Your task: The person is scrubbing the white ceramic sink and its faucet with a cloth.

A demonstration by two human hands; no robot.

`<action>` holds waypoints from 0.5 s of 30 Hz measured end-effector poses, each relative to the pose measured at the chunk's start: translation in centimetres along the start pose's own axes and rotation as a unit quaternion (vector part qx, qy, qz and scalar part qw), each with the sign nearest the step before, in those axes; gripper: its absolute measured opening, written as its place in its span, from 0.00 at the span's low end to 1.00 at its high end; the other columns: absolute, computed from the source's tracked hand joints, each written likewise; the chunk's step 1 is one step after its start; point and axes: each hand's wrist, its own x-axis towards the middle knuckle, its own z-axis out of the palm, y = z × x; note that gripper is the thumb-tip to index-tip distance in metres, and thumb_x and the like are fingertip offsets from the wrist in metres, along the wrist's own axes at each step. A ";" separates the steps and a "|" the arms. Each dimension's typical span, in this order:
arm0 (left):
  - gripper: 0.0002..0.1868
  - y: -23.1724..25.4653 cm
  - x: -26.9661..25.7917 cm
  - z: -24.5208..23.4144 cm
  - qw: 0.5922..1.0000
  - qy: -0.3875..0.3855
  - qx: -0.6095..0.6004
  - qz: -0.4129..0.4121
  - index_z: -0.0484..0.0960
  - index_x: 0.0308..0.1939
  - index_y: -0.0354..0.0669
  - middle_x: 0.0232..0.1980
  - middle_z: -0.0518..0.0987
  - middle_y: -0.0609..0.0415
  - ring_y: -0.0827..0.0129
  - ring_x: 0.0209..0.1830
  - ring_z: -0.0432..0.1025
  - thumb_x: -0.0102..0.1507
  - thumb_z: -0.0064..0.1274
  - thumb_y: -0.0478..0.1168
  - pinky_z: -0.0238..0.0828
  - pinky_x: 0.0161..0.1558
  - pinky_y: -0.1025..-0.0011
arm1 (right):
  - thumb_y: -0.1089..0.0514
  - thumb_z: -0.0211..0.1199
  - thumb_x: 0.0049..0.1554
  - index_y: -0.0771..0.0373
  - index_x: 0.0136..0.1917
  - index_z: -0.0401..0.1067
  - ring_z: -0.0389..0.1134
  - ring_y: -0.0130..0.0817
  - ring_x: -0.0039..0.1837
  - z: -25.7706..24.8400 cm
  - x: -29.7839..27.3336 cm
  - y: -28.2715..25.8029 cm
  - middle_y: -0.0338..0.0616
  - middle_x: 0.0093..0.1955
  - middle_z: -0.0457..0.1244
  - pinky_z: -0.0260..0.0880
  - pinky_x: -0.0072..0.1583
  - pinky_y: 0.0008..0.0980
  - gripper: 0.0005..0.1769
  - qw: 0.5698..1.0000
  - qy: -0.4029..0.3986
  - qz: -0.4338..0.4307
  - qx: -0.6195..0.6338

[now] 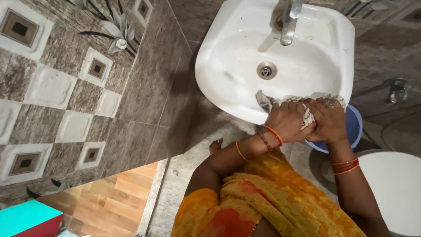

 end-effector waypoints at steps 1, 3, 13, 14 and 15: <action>0.30 -0.2 -0.3 -0.1 1.000 -0.010 0.020 0.010 0.80 0.44 0.35 0.40 0.81 0.45 0.55 0.41 0.77 0.56 0.54 0.61 0.69 0.44 0.54 | 0.53 0.64 0.37 0.62 0.61 0.74 0.70 0.47 0.59 0.0 0.0 -0.4 0.45 0.63 0.69 0.64 0.61 0.47 0.36 1.000 -0.008 0.011 0.001; 0.32 -1.0 -0.9 -0.8 0.997 -0.032 0.060 0.030 0.79 0.45 0.35 0.41 0.81 0.46 0.57 0.42 0.76 0.56 0.55 0.63 0.68 0.45 0.55 | 0.54 0.63 0.35 0.64 0.61 0.74 0.70 0.48 0.58 0.1 0.0 -1.3 0.46 0.63 0.69 0.63 0.60 0.48 0.38 0.999 -0.025 0.034 0.004; 0.35 -10.2 -2.8 -5.9 0.987 -0.103 0.008 0.120 0.78 0.53 0.35 0.46 0.80 0.45 0.58 0.44 0.74 0.57 0.56 0.62 0.65 0.49 0.56 | 0.48 0.69 0.36 0.64 0.61 0.73 0.70 0.43 0.56 1.7 5.0 -10.9 0.49 0.62 0.68 0.63 0.58 0.50 0.39 0.982 -0.098 0.151 -0.050; 0.34 -11.6 -3.1 -6.9 0.987 -0.097 0.002 0.128 0.78 0.54 0.35 0.46 0.80 0.46 0.57 0.45 0.74 0.57 0.56 0.61 0.65 0.50 0.56 | 0.45 0.70 0.35 0.67 0.61 0.73 0.70 0.45 0.56 2.2 6.0 -12.0 0.51 0.62 0.67 0.63 0.57 0.50 0.42 0.982 -0.105 0.150 -0.040; 0.34 -13.1 -3.2 -8.0 0.986 -0.090 -0.005 0.137 0.78 0.54 0.36 0.47 0.80 0.46 0.56 0.46 0.74 0.57 0.57 0.61 0.65 0.52 0.55 | 0.43 0.71 0.33 0.69 0.61 0.72 0.69 0.47 0.56 2.6 7.1 -13.0 0.54 0.63 0.66 0.64 0.56 0.50 0.45 0.982 -0.110 0.148 -0.032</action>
